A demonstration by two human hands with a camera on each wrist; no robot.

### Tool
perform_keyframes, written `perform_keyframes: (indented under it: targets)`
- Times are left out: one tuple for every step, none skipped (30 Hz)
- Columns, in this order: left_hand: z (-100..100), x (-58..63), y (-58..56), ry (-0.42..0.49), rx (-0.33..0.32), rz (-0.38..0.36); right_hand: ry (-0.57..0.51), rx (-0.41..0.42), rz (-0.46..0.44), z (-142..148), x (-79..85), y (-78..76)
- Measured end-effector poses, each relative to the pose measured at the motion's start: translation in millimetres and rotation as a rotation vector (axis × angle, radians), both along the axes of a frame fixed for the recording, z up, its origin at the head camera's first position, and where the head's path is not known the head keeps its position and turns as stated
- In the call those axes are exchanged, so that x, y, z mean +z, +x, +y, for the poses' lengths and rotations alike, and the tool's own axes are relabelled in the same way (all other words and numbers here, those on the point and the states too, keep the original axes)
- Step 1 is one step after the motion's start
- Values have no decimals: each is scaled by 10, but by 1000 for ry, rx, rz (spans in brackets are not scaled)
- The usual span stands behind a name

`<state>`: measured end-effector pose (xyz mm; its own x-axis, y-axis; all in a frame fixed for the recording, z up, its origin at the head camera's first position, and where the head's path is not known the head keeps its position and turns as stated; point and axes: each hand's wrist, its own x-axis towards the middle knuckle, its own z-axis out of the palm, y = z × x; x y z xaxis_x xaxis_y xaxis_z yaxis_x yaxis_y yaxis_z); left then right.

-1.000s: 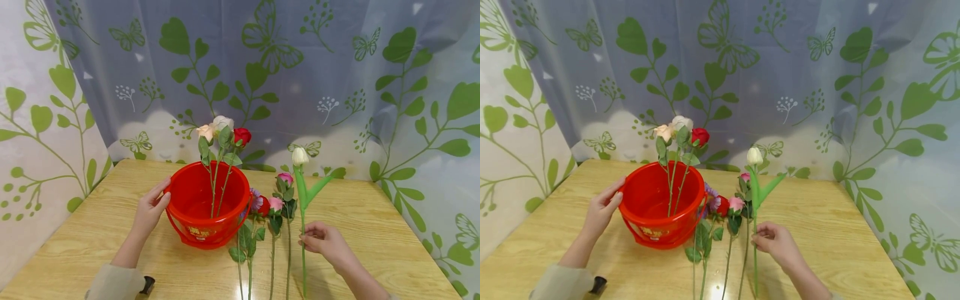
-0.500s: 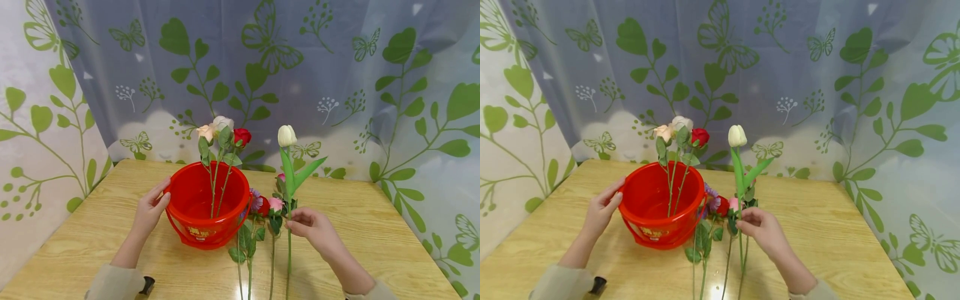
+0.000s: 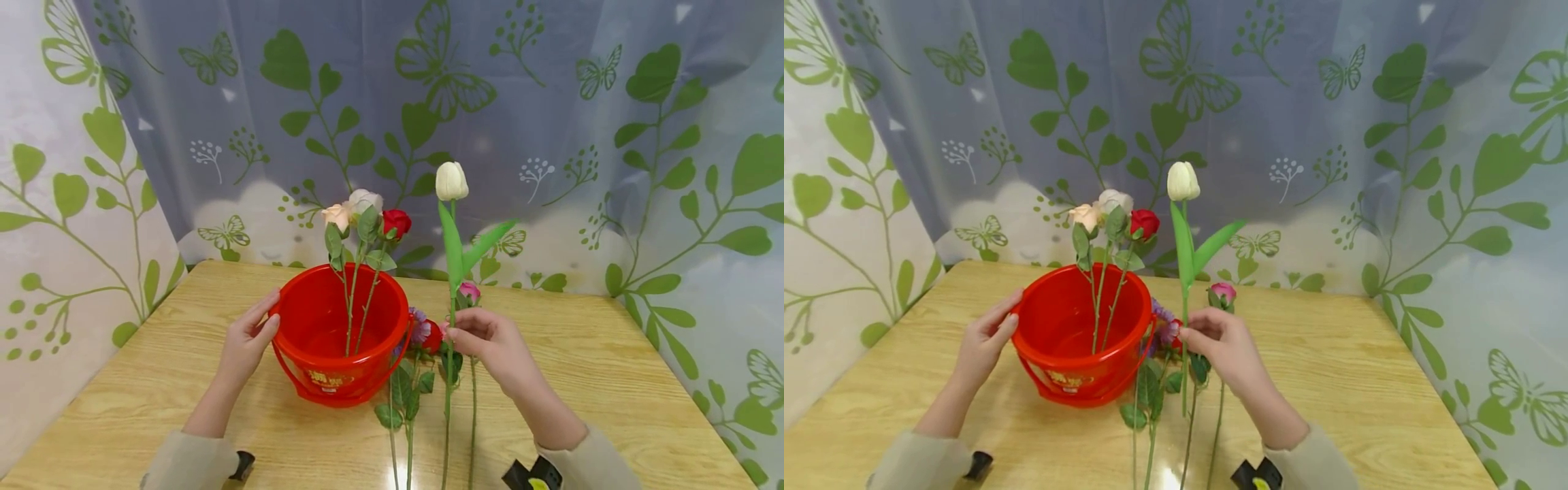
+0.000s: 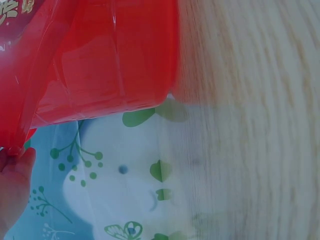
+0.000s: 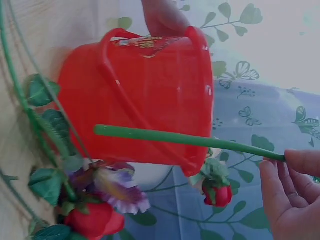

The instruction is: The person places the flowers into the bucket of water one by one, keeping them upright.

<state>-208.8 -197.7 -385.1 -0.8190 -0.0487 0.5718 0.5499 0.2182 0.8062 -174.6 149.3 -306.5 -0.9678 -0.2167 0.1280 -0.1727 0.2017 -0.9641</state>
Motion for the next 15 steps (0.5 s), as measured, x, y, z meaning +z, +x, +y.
perform_keyframes:
  targets:
    - [-9, -16, -9, 0, 1, 0, -8, 3, 9, -18, 20, -4]
    - [-16, -27, -15, -3, 2, 3, -14, 1, 13, -34, 39, -7]
    - [-21, -34, -19, -2, 0, 6, -20, 1, 17, -50, 58, -11]
    - [-21, -39, -25, 0, -2, 9, -22, -1, 27, -63, 77, -16]
    - [-21, -42, -30, 4, -6, 12, -27, -1, 37, -76, 95, -23]
    - [-20, -43, -33, 3, -7, 13, -30, -2, 47, -88, 113, -30]
    - [-20, -43, -34, 4, -7, 13, -34, -2, 60, -100, 130, -38]
    - [-18, -40, -34, 2, -6, 13, -43, 0, 69, -113, 146, -46]
    - [-15, -36, -32, 5, -5, 10, -54, 0, 81, -130, 164, -58]
    - [-12, -28, -27, 6, -5, 8, -66, 1, 89, -147, 183, -67]
    - [-4, -13, -16, 8, -4, 7, -80, 4, 94, -165, 203, -76]
    - [8, 11, 2, 1, -2, 10, -96, 8, 97, -186, 225, -86]
    - [20, 33, 19, 2, 0, 10, -110, 10, 102, -207, 248, -95]
    - [33, 58, 39, 3, 0, 8, -123, 11, 106, -230, 274, -103]
    - [47, 84, 59, 3, 1, 7, -131, 10, 113, -253, 299, -112]
